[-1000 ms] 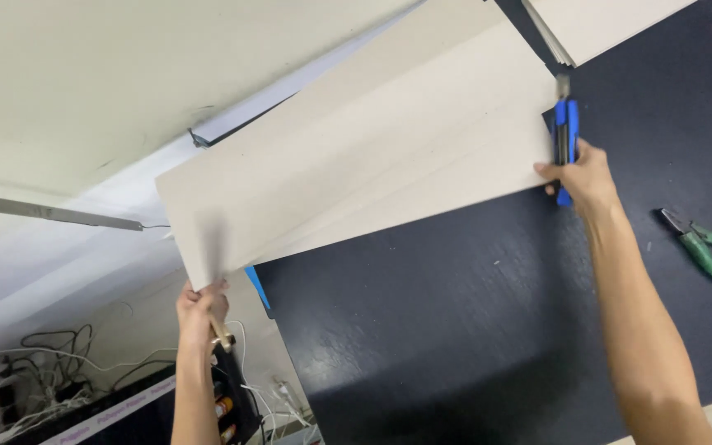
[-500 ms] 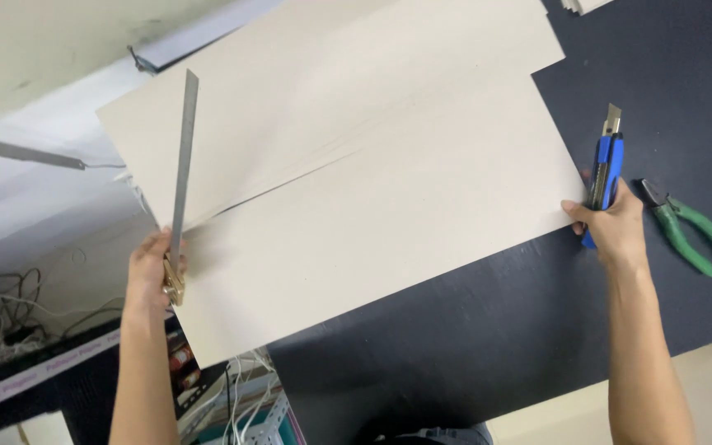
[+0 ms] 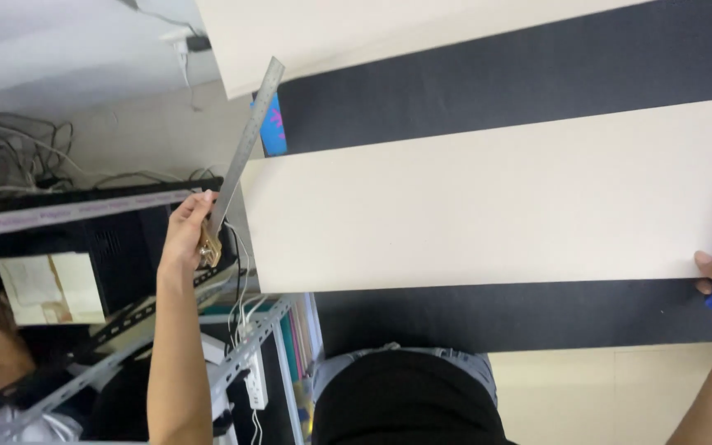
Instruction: Measuring and cutting cardboard sheets with a ruler and utility knife on a workshop table, likely as part of a speaker cone repair process.
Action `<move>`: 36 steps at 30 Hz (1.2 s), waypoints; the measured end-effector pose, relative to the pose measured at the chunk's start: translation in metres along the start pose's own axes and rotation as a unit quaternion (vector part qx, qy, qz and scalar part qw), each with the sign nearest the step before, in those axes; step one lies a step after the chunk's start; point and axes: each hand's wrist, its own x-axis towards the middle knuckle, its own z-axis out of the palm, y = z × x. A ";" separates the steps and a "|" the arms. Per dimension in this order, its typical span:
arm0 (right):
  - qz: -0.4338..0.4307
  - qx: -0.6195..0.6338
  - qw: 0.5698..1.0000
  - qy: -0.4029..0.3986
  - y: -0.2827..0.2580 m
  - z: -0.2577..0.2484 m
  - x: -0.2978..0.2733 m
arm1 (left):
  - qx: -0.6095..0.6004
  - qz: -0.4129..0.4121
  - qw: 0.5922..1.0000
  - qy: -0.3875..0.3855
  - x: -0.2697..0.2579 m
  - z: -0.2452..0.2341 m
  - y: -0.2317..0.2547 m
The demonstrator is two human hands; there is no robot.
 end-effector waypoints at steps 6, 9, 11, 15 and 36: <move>-0.012 -0.055 0.998 -0.001 0.011 -0.004 0.012 | -0.054 -0.011 0.998 -0.029 -0.012 0.012 -0.039; -0.028 -0.047 0.998 0.019 0.005 0.003 0.014 | -0.050 -0.036 0.996 -0.061 -0.017 0.023 -0.043; -0.029 -0.021 0.999 0.041 0.003 0.011 0.015 | -0.035 -0.047 0.995 -0.083 -0.020 0.024 -0.052; -0.089 -0.119 0.981 0.122 -0.008 0.008 0.000 | 0.084 0.023 0.991 -0.098 -0.019 0.029 -0.070; -0.036 -0.267 0.883 0.384 0.012 -0.069 0.117 | -0.112 0.136 0.978 -0.116 -0.107 0.271 -0.101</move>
